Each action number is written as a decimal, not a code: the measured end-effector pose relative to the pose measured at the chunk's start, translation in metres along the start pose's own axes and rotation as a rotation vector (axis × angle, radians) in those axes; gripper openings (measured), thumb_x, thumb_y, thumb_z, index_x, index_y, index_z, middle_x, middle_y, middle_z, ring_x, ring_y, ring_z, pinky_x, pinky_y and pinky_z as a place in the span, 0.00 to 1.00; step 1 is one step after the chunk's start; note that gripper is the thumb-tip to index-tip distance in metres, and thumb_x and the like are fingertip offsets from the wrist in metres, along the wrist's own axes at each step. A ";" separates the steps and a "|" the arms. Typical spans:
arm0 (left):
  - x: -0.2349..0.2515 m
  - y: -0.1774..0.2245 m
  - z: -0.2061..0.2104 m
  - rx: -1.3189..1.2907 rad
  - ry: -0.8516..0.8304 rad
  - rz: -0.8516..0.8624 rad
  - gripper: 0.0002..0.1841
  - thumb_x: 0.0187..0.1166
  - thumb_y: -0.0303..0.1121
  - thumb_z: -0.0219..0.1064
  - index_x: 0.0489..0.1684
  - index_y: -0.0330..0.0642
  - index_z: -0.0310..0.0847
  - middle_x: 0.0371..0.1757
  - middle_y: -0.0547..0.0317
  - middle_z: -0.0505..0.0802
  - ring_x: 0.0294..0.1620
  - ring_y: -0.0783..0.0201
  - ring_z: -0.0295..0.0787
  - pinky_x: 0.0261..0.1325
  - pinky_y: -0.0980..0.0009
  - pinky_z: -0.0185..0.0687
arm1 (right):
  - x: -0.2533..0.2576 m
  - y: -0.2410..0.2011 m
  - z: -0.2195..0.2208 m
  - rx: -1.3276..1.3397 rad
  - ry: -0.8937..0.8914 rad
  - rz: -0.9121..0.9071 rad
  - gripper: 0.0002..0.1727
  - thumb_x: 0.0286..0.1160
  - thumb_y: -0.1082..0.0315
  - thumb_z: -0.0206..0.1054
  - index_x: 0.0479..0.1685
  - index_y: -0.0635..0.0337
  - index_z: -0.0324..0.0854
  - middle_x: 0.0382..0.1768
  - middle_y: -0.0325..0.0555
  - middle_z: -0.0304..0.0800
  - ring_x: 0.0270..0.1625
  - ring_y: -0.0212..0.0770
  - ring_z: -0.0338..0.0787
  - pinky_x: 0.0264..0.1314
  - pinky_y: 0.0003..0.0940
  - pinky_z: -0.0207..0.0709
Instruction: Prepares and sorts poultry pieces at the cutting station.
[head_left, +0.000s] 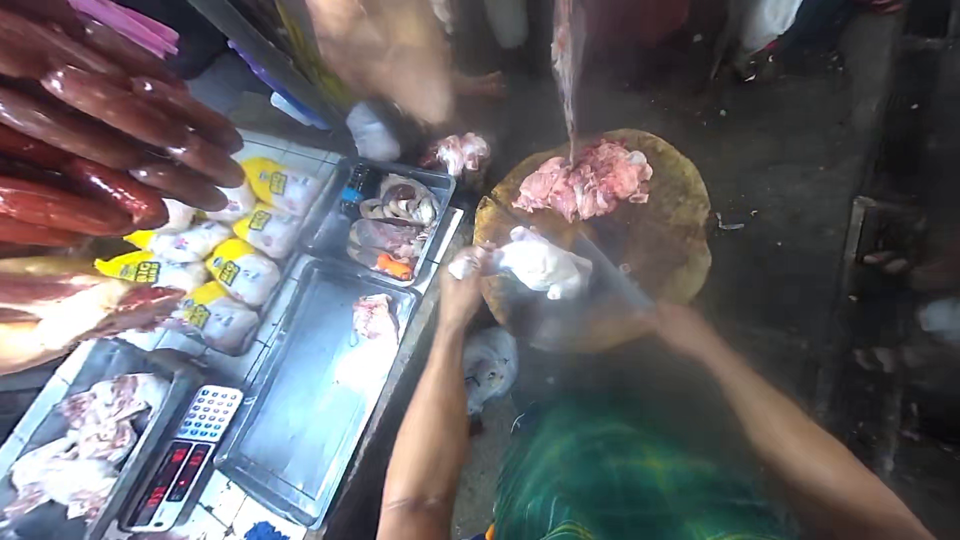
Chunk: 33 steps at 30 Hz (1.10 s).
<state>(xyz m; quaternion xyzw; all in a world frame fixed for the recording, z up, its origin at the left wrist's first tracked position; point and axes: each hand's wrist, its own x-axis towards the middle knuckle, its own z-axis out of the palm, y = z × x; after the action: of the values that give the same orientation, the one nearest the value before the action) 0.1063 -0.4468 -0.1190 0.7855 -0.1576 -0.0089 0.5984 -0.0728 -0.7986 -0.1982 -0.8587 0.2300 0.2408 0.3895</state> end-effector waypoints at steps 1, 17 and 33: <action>-0.010 -0.026 0.014 -0.016 -0.049 -0.053 0.16 0.88 0.36 0.61 0.60 0.33 0.86 0.66 0.48 0.92 0.69 0.56 0.88 0.77 0.54 0.82 | 0.006 0.003 -0.011 0.001 0.022 0.013 0.36 0.83 0.33 0.57 0.65 0.57 0.82 0.43 0.61 0.90 0.38 0.58 0.91 0.46 0.63 0.84; -0.069 -0.048 0.062 0.461 -0.162 -0.674 0.19 0.82 0.45 0.66 0.55 0.38 0.89 0.52 0.41 0.94 0.55 0.44 0.92 0.59 0.41 0.86 | -0.022 0.001 0.021 -0.043 0.042 0.031 0.38 0.87 0.35 0.52 0.79 0.58 0.71 0.35 0.63 0.87 0.26 0.59 0.86 0.31 0.64 0.83; -0.017 -0.022 0.071 0.805 -0.249 -0.554 0.29 0.68 0.42 0.78 0.67 0.34 0.82 0.73 0.37 0.84 0.76 0.38 0.76 0.76 0.33 0.70 | -0.027 -0.001 0.018 -0.028 0.028 0.064 0.40 0.87 0.34 0.50 0.81 0.61 0.66 0.27 0.50 0.83 0.17 0.44 0.82 0.23 0.49 0.83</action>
<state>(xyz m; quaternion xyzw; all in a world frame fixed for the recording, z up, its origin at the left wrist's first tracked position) 0.0812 -0.5043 -0.1627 0.9593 -0.0042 -0.1996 0.1998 -0.0972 -0.7788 -0.1920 -0.8595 0.2595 0.2440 0.3665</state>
